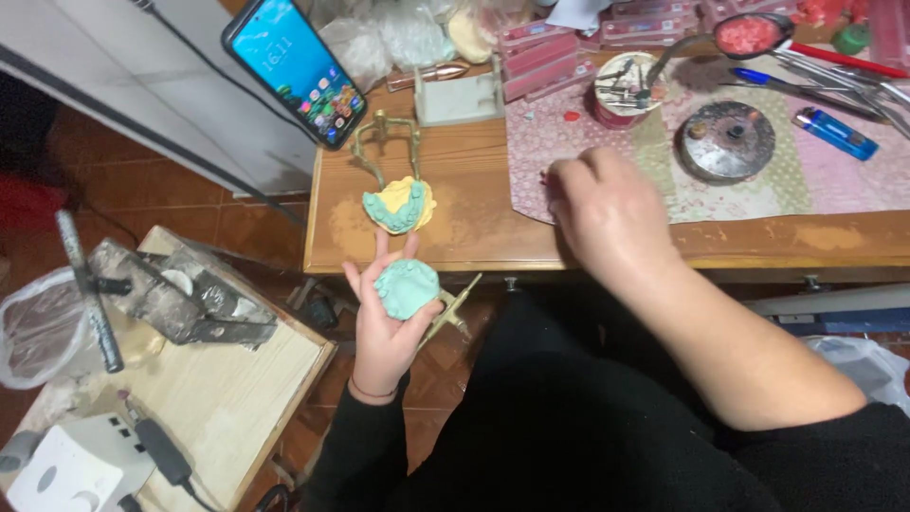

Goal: The person works on a yellow dental mold using a metal tool to scrape and shape the material. They then retrieve a pair of scissors from a drawer and use them to trim the mold. Later, they handle a pink dental component and apply liquid from a small bottle onto it.

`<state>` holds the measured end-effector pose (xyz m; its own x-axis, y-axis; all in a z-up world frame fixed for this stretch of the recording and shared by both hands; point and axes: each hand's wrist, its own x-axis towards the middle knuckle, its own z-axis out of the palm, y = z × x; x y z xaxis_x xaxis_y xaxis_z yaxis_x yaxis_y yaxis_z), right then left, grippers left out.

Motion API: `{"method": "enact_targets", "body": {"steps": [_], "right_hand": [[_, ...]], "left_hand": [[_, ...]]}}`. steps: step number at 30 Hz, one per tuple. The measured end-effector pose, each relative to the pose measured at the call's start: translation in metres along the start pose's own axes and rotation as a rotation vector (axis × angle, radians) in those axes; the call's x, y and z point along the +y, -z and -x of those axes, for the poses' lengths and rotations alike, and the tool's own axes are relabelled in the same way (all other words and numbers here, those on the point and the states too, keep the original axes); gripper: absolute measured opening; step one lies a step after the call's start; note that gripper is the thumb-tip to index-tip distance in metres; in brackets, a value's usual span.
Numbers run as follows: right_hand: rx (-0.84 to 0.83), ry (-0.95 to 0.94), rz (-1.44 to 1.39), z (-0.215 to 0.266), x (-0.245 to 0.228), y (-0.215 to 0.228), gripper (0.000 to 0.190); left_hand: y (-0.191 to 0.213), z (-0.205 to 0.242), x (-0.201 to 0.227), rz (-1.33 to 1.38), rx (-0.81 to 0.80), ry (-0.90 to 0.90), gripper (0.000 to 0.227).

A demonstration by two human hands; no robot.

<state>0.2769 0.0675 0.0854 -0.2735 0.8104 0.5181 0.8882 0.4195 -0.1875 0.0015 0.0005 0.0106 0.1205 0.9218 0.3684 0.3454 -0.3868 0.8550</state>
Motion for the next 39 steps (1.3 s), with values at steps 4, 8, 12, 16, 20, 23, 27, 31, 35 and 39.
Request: {"method": "enact_targets", "body": {"steps": [4, 8, 12, 16, 20, 23, 27, 31, 35, 39], "right_hand": [[0.004, 0.103, -0.146, -0.001, -0.004, -0.022, 0.023], [0.031, 0.115, -0.260, -0.017, -0.015, -0.055, 0.023], [0.101, 0.166, -0.303, -0.018, -0.020, -0.050, 0.040], [0.110, 0.144, -0.238, 0.009, 0.005, -0.026, 0.029], [0.079, 0.032, -0.132, 0.029, 0.043, 0.015, 0.024], [0.056, -0.036, -0.081, 0.038, 0.053, 0.027, 0.022], [0.038, -0.010, -0.048, 0.036, 0.048, 0.015, 0.015], [0.041, 0.045, -0.070, 0.018, 0.028, -0.010, 0.009], [0.059, 0.040, -0.083, -0.003, 0.014, -0.042, 0.016], [0.085, 0.019, -0.184, -0.007, 0.011, -0.022, 0.036]], "left_hand": [[-0.002, 0.009, 0.002, 0.094, 0.030, 0.011, 0.064], [-0.003, 0.012, 0.009, 0.088, 0.032, -0.030, 0.065], [-0.008, 0.011, 0.019, 0.057, 0.036, -0.063, 0.067], [-0.007, 0.016, 0.016, 0.118, 0.050, -0.076, 0.066], [-0.011, 0.016, 0.011, 0.311, 0.088, -0.045, 0.070], [-0.013, 0.018, 0.007, 0.445, 0.131, -0.003, 0.076], [-0.016, 0.014, 0.010, 0.474, 0.113, 0.009, 0.076], [-0.019, 0.012, 0.014, 0.459, 0.073, 0.021, 0.075], [-0.029, 0.000, 0.028, 0.434, 0.017, 0.052, 0.075], [-0.049, -0.024, 0.041, 0.427, -0.032, 0.113, 0.076]]}}
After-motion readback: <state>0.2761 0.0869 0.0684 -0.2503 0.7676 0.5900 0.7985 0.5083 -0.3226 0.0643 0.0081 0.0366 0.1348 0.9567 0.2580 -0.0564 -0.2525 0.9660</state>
